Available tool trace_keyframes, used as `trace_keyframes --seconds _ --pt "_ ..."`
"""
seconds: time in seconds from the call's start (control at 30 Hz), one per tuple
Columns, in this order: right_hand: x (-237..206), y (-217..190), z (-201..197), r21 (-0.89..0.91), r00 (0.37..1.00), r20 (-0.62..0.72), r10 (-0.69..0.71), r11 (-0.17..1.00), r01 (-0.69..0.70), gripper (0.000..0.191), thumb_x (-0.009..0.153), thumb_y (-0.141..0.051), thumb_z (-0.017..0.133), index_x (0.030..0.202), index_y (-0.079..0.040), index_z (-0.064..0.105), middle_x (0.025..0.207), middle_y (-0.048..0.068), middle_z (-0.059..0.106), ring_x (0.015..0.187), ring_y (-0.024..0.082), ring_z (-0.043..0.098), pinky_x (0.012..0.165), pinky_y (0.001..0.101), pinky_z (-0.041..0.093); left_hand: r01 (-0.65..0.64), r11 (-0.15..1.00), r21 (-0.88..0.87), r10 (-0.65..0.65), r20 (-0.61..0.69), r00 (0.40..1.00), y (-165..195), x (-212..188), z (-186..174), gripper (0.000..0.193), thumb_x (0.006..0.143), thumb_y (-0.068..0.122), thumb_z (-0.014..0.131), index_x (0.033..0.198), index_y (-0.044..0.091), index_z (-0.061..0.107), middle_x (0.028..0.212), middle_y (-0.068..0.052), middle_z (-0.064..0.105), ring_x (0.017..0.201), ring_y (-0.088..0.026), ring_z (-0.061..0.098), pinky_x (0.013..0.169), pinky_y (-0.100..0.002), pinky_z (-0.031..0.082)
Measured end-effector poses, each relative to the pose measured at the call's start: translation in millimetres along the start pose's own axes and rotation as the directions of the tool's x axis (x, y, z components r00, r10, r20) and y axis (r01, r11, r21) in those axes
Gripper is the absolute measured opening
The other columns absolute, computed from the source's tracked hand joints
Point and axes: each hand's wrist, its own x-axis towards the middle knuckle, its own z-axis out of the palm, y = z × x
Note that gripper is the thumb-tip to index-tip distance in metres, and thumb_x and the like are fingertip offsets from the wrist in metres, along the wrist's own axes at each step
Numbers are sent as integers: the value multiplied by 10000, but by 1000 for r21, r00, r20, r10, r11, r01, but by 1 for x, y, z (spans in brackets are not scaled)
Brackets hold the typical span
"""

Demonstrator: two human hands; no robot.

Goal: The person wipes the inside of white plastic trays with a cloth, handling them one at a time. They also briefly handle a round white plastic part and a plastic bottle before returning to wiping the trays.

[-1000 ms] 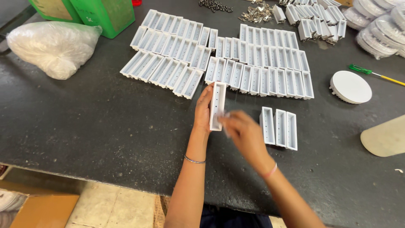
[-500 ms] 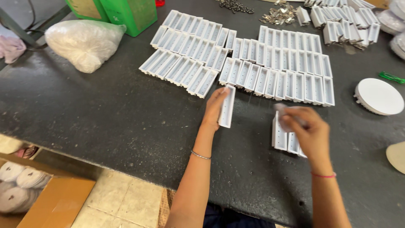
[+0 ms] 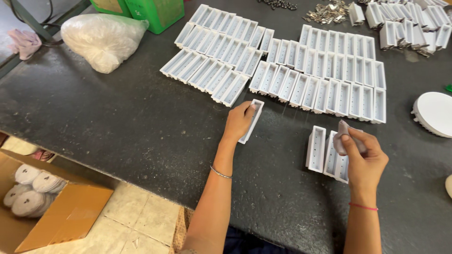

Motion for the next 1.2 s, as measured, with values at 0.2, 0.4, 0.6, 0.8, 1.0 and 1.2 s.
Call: trace_keyframes --seconds 0.2,0.4,0.6,0.8,1.0,1.2 --pt "-2 -8 7 2 1000 0 30 1000 -30 225 1003 -62 767 1223 -19 744 1197 42 698 1023 97 644 882 231 515 -27 990 139 39 -85 996 13 -10 -11 236 909 233 707 1086 79 731 972 -173 740 897 -377 692 766 -442 537" --pt "-4 -6 9 -81 1000 -4 -12 997 12 223 1010 -50 782 1230 -28 754 1201 52 701 1030 99 639 878 227 510 1 950 311 16 -52 999 39 -18 -22 579 726 384 876 1192 109 672 1086 -112 682 1058 -332 648 841 -456 537" --pt "-5 3 8 -95 1000 -23 -4 995 1 168 1026 -53 784 1190 -31 755 1177 57 699 1067 105 643 906 239 510 110 901 419 -159 83 984 51 -24 -26 873 633 270 886 1410 191 495 1309 -123 524 1191 -354 557 929 -485 525" --pt "-3 8 2 -234 991 23 -135 962 137 192 1019 -20 774 1209 -36 762 1187 83 699 1096 126 657 1004 267 514 154 867 473 -191 30 981 38 -24 -39 786 648 201 853 1364 205 529 1269 -115 567 1187 -355 576 932 -492 528" --pt "-3 3 -2 -236 983 35 -180 954 183 204 1035 -28 784 1238 -40 768 1216 91 690 1132 142 660 1011 258 511 274 754 597 -162 -235 958 -10 -34 -114 580 652 195 847 1194 196 641 1177 -101 609 1126 -359 600 895 -496 543" --pt "-7 11 -3 -257 970 54 -238 935 244 203 1018 -10 790 1218 -28 764 1206 115 687 1143 169 662 1025 275 510 366 648 667 49 -517 855 -47 9 -199 609 662 161 869 1218 114 625 1241 -130 581 1150 -375 573 901 -507 514"
